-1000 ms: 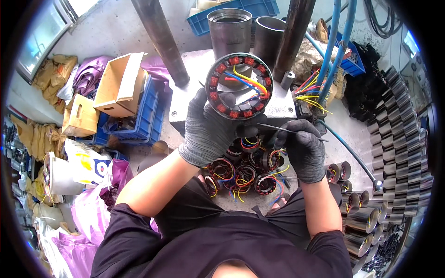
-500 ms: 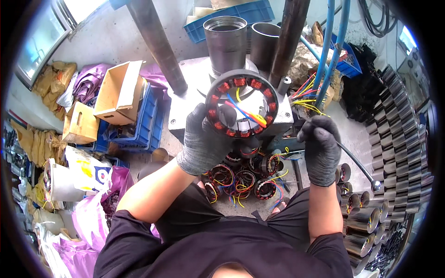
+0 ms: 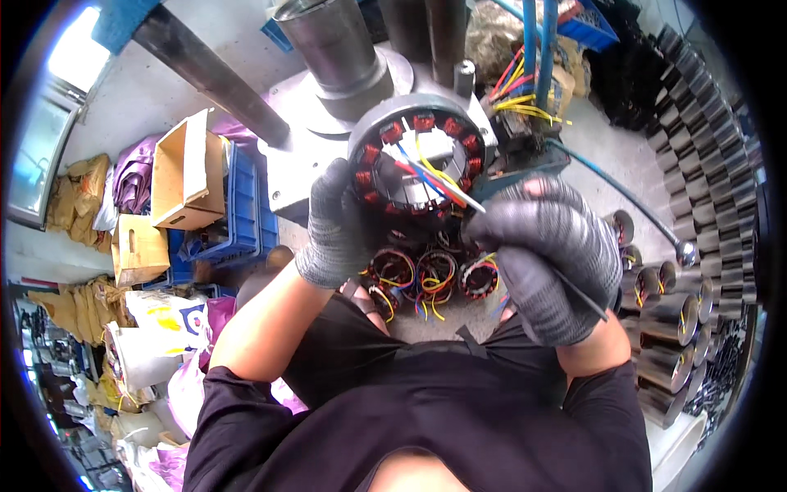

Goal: The person arranges wires in motor stators using a metal tool, mounts the stators and metal casings onto a press machine, presses them together by operating the machine lever, and wipes the components with a cloth.

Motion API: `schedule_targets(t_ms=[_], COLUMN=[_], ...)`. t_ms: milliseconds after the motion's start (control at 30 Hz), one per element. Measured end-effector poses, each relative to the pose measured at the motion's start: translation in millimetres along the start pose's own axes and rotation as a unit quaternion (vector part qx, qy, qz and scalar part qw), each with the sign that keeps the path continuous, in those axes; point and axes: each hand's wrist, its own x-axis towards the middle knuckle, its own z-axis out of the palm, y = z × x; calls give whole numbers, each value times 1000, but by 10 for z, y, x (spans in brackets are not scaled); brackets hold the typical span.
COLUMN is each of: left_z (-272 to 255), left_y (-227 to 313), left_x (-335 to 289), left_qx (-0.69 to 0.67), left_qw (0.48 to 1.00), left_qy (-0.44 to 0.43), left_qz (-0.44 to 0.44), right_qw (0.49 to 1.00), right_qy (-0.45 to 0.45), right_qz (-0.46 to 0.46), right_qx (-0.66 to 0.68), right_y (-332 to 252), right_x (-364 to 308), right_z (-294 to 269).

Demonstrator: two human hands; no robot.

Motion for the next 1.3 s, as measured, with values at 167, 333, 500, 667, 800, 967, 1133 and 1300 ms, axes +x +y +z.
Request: schedule_targets(t_ms=[167, 333, 500, 667, 800, 967, 1133, 1300], left_z=[-99, -12, -101, 0, -53, -79, 31, -30], left_y=[-111, -178, -207, -166, -203, -225, -190, -195], left_x=[41, 62, 89, 102, 102, 98, 95, 91], left_qx=[146, 14, 24, 25, 29, 22, 47, 15], left_qw=[987, 999, 996, 997, 998, 998, 996, 996], left_qy=[58, 31, 77, 63, 61, 62, 71, 83], left_qz=[13, -12, -28, -32, -12, -13, -2, -31], right_qw=[998, 995, 946, 886, 965, 988, 991, 995], right_qy=[39, 62, 92, 92, 107, 64, 76, 36], right_qz=[52, 75, 212, 278, 177, 126, 104, 90], right_qx=[14, 23, 228, 361, 162, 65, 47, 3], right_y=[69, 135, 47, 28, 90, 77, 118, 115], right_x=[-1, -39, -74, -100, -76, -60, -63, -19], right_z=[150, 214, 150, 156, 201, 193, 236, 236])
